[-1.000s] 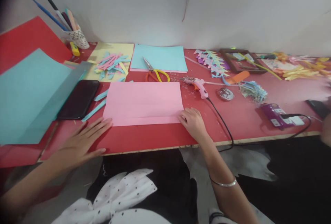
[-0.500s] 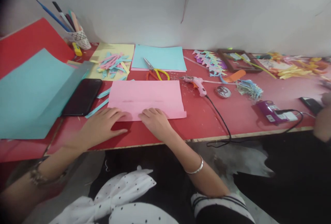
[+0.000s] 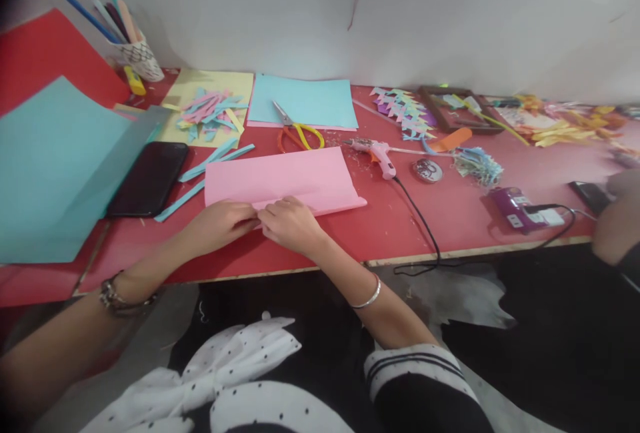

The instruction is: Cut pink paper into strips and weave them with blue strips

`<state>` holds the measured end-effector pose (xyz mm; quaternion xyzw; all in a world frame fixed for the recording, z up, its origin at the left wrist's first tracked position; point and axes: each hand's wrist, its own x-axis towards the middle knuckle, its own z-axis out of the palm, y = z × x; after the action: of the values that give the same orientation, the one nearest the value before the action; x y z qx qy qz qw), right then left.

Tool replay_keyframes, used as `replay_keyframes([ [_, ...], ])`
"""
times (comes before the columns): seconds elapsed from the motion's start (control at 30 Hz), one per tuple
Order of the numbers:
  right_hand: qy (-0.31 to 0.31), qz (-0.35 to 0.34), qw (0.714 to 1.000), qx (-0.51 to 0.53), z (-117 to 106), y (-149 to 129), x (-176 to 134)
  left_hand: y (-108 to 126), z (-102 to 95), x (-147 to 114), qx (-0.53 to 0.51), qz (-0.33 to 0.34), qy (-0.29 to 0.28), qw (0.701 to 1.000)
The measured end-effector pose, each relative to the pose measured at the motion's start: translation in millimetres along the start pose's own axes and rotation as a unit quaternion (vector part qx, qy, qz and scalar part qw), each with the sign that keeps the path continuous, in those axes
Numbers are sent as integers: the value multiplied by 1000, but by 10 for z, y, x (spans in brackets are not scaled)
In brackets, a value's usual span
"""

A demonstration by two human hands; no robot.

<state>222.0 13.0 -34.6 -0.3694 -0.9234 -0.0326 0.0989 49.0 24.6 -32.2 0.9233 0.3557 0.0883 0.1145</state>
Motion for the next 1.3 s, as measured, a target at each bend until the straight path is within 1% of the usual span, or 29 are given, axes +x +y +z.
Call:
replay_keyframes([
  [0.07, -26, 8, 1000, 11, 18, -9, 55, -38, 30, 12, -6, 0, 1, 1000],
  [0.2, -74, 11, 997, 32, 25, 34, 118, -94, 74, 16, 7, 22, -8, 1000],
  [0.3, -81, -4, 996, 33, 36, 102, 122, -110, 94, 23, 19, 33, -11, 999],
  [0.47, -42, -29, 998, 37, 63, 273, 24, -123, 105, 29, 28, 36, -19, 999],
  [0.67, 11, -39, 996, 84, 70, 552, -171, -167, 111, 24, 25, 35, -33, 999],
  [0.77, 32, -24, 995, 94, 65, 674, -260, -194, 114, 27, 21, 28, -37, 999],
  [0.87, 47, -11, 994, 98, 40, 766, -346, -204, 87, 35, -7, 11, -53, 999],
  [1.03, 65, 4, 992, 105, -45, 878, -517, -201, -44, 25, -74, -8, -89, 993],
  [1.13, 76, 32, 991, 101, -93, 929, -642, -218, -108, -7, -86, -8, -92, 992],
  [1.3, 74, 98, 990, 75, -132, 998, -859, -235, -132, -70, -82, -3, -76, 994],
])
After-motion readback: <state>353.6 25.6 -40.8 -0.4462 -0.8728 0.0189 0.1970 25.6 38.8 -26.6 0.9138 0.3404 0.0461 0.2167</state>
